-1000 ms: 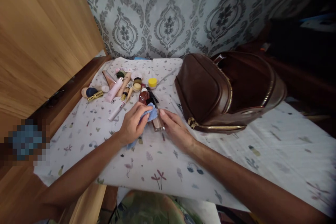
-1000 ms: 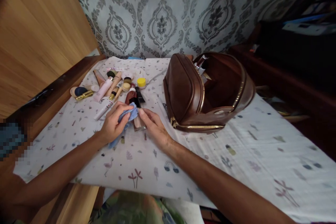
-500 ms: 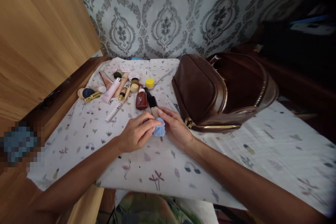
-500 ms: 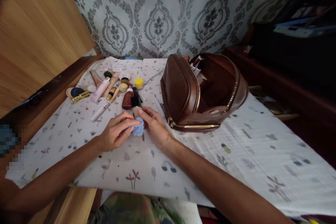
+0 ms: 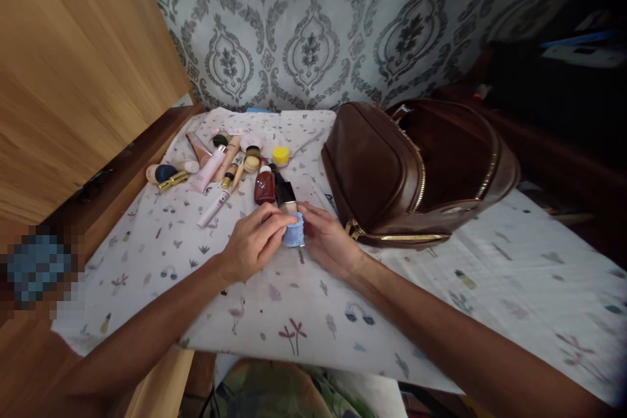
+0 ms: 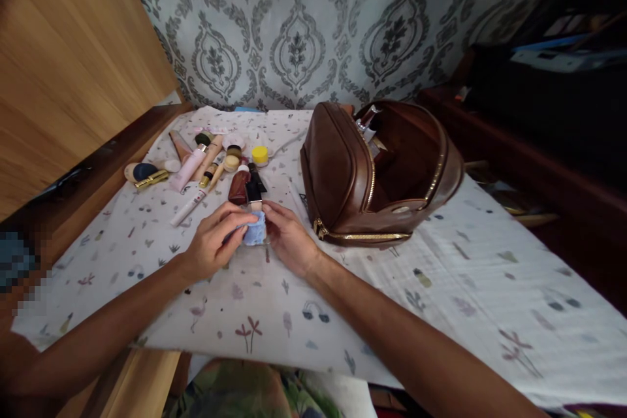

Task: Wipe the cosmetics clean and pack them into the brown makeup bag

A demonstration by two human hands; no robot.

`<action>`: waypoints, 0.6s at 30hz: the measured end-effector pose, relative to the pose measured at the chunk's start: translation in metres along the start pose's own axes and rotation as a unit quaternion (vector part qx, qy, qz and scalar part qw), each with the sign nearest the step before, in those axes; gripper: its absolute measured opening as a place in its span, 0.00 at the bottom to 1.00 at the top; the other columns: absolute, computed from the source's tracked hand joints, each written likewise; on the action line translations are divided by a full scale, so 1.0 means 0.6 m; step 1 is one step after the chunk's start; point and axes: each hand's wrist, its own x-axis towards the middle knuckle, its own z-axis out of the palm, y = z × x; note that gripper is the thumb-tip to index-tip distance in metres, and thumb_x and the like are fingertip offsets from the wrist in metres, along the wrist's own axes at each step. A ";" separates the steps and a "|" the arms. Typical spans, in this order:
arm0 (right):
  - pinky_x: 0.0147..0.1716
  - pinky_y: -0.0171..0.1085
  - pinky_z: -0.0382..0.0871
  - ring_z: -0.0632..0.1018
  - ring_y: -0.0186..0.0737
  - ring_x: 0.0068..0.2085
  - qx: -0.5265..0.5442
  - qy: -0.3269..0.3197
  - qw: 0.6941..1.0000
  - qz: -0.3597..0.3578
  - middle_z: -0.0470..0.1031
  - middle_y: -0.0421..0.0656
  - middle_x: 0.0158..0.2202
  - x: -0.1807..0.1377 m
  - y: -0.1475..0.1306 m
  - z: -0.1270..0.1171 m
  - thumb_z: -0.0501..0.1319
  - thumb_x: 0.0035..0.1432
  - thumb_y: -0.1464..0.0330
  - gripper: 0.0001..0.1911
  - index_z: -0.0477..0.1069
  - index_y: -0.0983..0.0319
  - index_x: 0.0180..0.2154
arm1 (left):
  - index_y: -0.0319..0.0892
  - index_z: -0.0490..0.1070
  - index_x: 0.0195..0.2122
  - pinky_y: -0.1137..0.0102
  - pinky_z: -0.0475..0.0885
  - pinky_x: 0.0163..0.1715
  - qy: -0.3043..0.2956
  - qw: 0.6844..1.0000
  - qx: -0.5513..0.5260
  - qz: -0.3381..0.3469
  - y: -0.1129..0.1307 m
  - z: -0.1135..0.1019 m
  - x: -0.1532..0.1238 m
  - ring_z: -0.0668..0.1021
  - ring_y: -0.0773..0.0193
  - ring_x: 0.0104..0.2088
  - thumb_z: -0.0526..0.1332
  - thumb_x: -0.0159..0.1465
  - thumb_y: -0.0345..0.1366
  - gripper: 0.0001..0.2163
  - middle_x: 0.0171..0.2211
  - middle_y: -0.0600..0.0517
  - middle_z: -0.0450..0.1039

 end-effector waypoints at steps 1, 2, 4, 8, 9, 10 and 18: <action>0.28 0.31 0.65 0.70 0.32 0.28 0.001 -0.002 1.000 0.009 0.72 0.36 0.25 0.000 0.000 -0.001 0.76 0.47 0.60 0.15 0.75 0.61 0.29 | 0.44 0.72 0.51 0.71 0.73 0.38 0.000 1.000 0.005 -0.007 -0.001 0.001 -0.001 0.76 0.65 0.38 0.53 0.71 0.27 0.12 0.40 0.49 0.71; 0.28 0.31 0.66 0.70 0.32 0.28 0.002 -0.005 1.000 0.020 0.72 0.36 0.25 0.000 0.001 -0.001 0.75 0.47 0.60 0.15 0.74 0.62 0.28 | 0.43 0.72 0.51 0.71 0.73 0.39 0.000 1.000 0.010 -0.012 -0.002 0.001 -0.002 0.76 0.65 0.38 0.53 0.71 0.27 0.12 0.39 0.49 0.71; 0.28 0.32 0.68 0.71 0.33 0.28 0.006 -0.011 0.999 0.039 0.72 0.36 0.25 -0.001 0.003 -0.001 0.75 0.47 0.60 0.15 0.74 0.61 0.27 | 0.43 0.72 0.50 0.71 0.73 0.39 0.003 1.000 0.020 -0.019 -0.004 0.001 -0.003 0.76 0.65 0.39 0.52 0.71 0.27 0.12 0.39 0.49 0.71; 0.28 0.34 0.71 0.74 0.35 0.27 -0.004 -0.031 0.998 0.055 0.76 0.39 0.26 -0.002 0.006 -0.001 0.73 0.50 0.58 0.15 0.75 0.62 0.30 | 0.44 0.72 0.50 0.70 0.73 0.40 0.019 0.998 0.045 -0.044 -0.012 -0.002 -0.003 0.76 0.64 0.40 0.51 0.71 0.27 0.13 0.40 0.49 0.71; 0.27 0.34 0.70 0.74 0.35 0.27 -0.009 -0.035 0.998 0.059 0.77 0.40 0.26 -0.002 0.007 -0.001 0.72 0.52 0.57 0.15 0.75 0.62 0.31 | 0.44 0.72 0.50 0.69 0.73 0.41 0.028 0.997 0.053 -0.053 -0.015 -0.004 -0.002 0.76 0.64 0.40 0.52 0.71 0.27 0.13 0.41 0.49 0.71; 0.25 0.33 0.69 0.75 0.36 0.26 -0.015 -0.038 0.997 0.064 0.77 0.41 0.26 -0.003 0.007 -0.001 0.71 0.53 0.57 0.15 0.75 0.62 0.32 | 0.44 0.72 0.50 0.69 0.73 0.41 0.042 0.995 0.061 -0.061 -0.018 -0.005 -0.002 0.76 0.63 0.40 0.52 0.71 0.27 0.13 0.41 0.49 0.71; 0.25 0.32 0.67 0.74 0.34 0.26 -0.008 -0.013 0.999 0.050 0.76 0.40 0.25 -0.004 0.003 0.002 0.74 0.48 0.57 0.17 0.75 0.62 0.30 | 0.41 0.71 0.52 0.68 0.74 0.42 0.045 0.994 0.093 -0.044 -0.013 -0.002 -0.001 0.77 0.62 0.42 0.54 0.72 0.29 0.11 0.41 0.48 0.72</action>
